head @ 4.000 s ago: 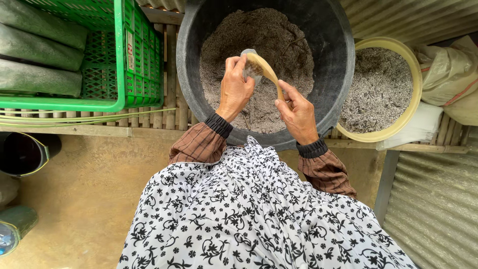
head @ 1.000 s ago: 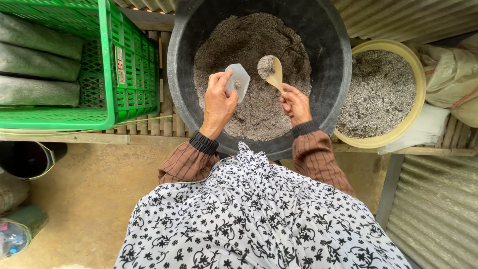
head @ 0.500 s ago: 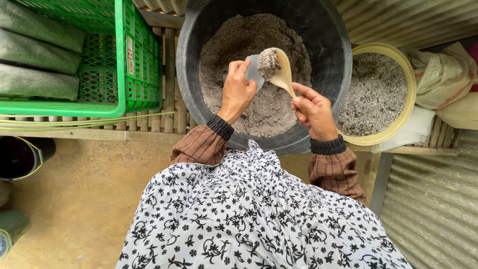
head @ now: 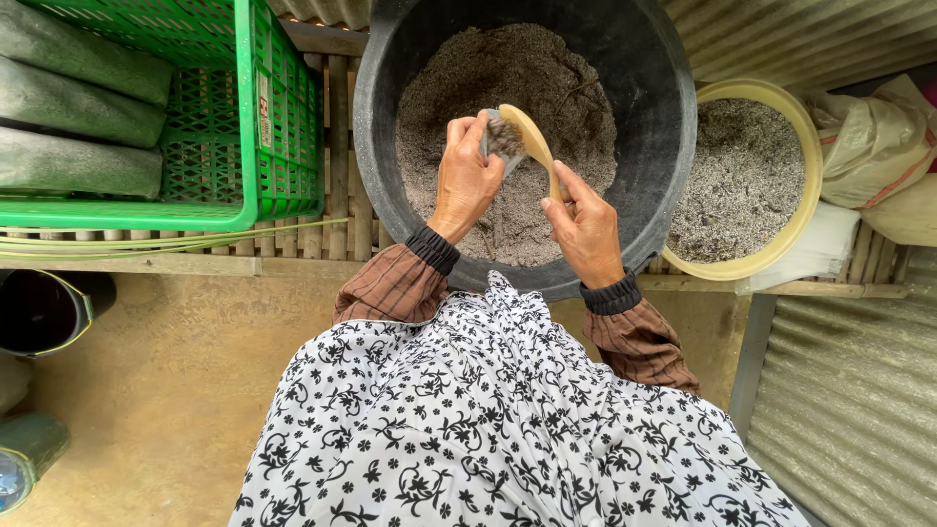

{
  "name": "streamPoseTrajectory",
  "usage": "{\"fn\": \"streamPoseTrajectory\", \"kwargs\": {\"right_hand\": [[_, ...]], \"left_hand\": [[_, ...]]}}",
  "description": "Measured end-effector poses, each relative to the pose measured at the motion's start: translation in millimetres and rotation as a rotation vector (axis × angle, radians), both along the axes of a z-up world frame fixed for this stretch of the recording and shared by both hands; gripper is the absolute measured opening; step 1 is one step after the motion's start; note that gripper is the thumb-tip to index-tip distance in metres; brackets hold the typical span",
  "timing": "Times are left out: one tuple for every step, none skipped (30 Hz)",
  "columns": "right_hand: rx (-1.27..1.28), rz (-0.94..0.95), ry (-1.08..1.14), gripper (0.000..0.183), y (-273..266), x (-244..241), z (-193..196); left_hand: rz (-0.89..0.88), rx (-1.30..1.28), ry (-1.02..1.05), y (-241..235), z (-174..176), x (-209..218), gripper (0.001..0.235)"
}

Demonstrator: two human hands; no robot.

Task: The person scoops a granular material from a large black basin into small transparent plastic bags using a wooden spoon. After filling each bag, they fold the top and place it into a green plastic crate. The process is repeated multiple times.

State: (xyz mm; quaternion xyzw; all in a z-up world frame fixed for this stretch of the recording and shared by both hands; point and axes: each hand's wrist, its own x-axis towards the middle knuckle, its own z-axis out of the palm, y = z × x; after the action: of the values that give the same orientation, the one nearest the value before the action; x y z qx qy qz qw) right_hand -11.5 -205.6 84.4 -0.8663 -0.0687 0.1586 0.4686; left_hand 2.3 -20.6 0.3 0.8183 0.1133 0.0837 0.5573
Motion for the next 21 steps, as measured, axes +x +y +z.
{"fn": "streamPoseTrajectory", "kwargs": {"right_hand": [[-0.037,0.032,-0.059,0.054,1,-1,1],[-0.074,0.064,-0.118,0.053,0,-2,2],[-0.111,0.095,-0.177,0.052,-2,-2,1],[-0.123,0.072,-0.181,0.052,-5,0,-2],[-0.135,0.047,-0.183,0.051,-8,3,-8],[-0.147,0.022,-0.184,0.051,-14,7,-16],[-0.137,-0.029,-0.178,0.051,-21,13,-27],[-0.126,-0.080,-0.173,0.050,-29,23,-41],[-0.118,-0.132,-0.168,0.050,-37,32,-59],[-0.117,-0.167,-0.046,0.048,-46,39,-79],[-0.113,-0.199,0.077,0.046,-53,47,-102],[-0.108,-0.230,0.200,0.044,-60,55,-128],[-0.146,-0.252,0.238,0.044,-62,61,-157],[-0.183,-0.274,0.276,0.044,-63,65,-186],[-0.203,-0.272,0.290,0.045,-66,69,-214],[-0.222,-0.269,0.303,0.046,-69,72,-240],[-0.250,-0.255,0.285,0.044,-69,75,-263],[-0.277,-0.240,0.266,0.041,-67,77,-284],[-0.305,-0.225,0.247,0.039,-68,79,-299],[-0.189,-0.279,0.301,0.041,-66,81,-312],[-0.073,-0.332,0.353,0.043,-59,82,-321]], "left_hand": [[-0.002,0.012,0.004,0,-1,0,0.058],[-0.001,0.004,0.001,1,-2,-1,0.058],[0.000,-0.004,-0.003,1,-3,0,0.059],[0.001,-0.012,-0.006,1,-3,0,0.059],[0.001,0.004,-0.002,2,-4,1,0.058],[0.001,0.019,0.002,5,-5,3,0.057],[-0.002,0.035,0.005,8,-6,4,0.055],[0.012,0.025,0.013,10,-6,3,0.055],[0.025,0.015,0.019,13,-7,3,0.055],[0.038,0.005,0.026,15,-6,3,0.055],[0.033,0.009,0.018,15,-5,3,0.054],[0.028,0.013,0.011,16,-3,1,0.054],[0.024,0.019,0.003,15,-1,-1,0.054],[0.022,0.025,0.000,15,1,-2,0.054],[0.022,0.032,0.000,14,2,-4,0.054],[0.022,0.040,-0.001,14,4,-6,0.054],[0.022,0.025,0.010,14,6,-7,0.054],[0.022,0.011,0.020,14,8,-8,0.054],[0.023,-0.004,0.031,14,9,-10,0.053],[0.026,0.012,0.038,14,10,-12,0.053],[0.031,0.027,0.043,15,10,-13,0.053]]}}
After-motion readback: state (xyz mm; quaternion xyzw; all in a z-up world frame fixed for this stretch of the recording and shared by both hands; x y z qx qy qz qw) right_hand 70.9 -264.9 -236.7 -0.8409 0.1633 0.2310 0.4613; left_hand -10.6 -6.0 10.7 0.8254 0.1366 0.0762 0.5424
